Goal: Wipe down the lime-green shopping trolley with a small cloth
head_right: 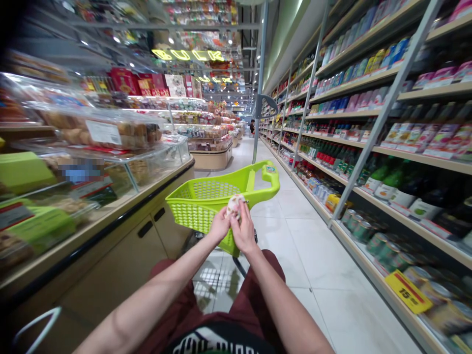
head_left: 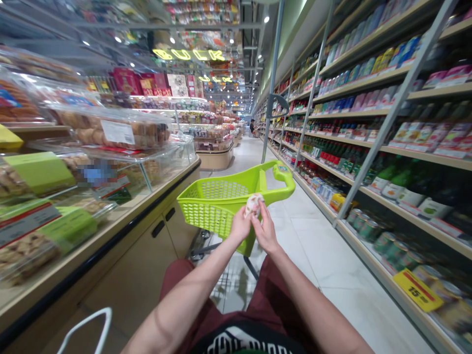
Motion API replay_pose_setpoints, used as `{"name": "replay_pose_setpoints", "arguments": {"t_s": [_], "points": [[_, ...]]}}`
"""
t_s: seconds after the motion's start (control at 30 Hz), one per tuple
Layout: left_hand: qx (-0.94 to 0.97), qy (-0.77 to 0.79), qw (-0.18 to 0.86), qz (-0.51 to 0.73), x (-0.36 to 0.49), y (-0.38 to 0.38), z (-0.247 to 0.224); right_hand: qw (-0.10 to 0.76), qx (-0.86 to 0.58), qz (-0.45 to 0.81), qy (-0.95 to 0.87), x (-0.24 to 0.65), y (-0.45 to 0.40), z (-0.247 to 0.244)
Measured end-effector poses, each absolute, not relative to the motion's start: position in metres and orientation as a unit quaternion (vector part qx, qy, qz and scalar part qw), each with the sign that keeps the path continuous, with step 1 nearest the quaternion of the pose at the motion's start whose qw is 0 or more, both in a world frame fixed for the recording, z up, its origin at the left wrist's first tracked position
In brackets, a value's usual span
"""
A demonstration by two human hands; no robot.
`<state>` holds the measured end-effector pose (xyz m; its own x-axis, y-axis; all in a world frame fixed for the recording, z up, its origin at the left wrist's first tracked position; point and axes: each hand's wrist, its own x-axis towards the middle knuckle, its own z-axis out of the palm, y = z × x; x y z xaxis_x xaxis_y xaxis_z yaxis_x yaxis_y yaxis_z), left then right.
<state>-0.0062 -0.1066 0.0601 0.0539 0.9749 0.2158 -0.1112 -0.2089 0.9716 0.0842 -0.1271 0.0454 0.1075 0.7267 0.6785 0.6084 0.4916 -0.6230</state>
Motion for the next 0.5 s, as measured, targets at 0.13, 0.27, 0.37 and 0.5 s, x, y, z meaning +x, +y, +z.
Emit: {"name": "replay_pose_setpoints", "arguments": {"t_s": [0.13, 0.27, 0.37, 0.5], "points": [[0.598, 0.295, 0.513, 0.541, 0.005, -0.121, 0.067, 0.525, -0.498, 0.021, -0.69, 0.096, -0.131, 0.05], [0.569, 0.225, 0.625, 0.484, 0.011, -0.131, 0.071, 0.475, -0.516, -0.067, -0.709, 0.115, -0.133, 0.048], [0.533, 0.214, 0.688, 0.444, 0.011, -0.133, 0.069, 0.444, -0.514, -0.128, -0.723, 0.124, -0.136, 0.041], [0.514, 0.213, 0.703, 0.443, 0.009, -0.133, 0.069, 0.469, -0.484, -0.124, -0.728, 0.121, -0.137, 0.031]]}}
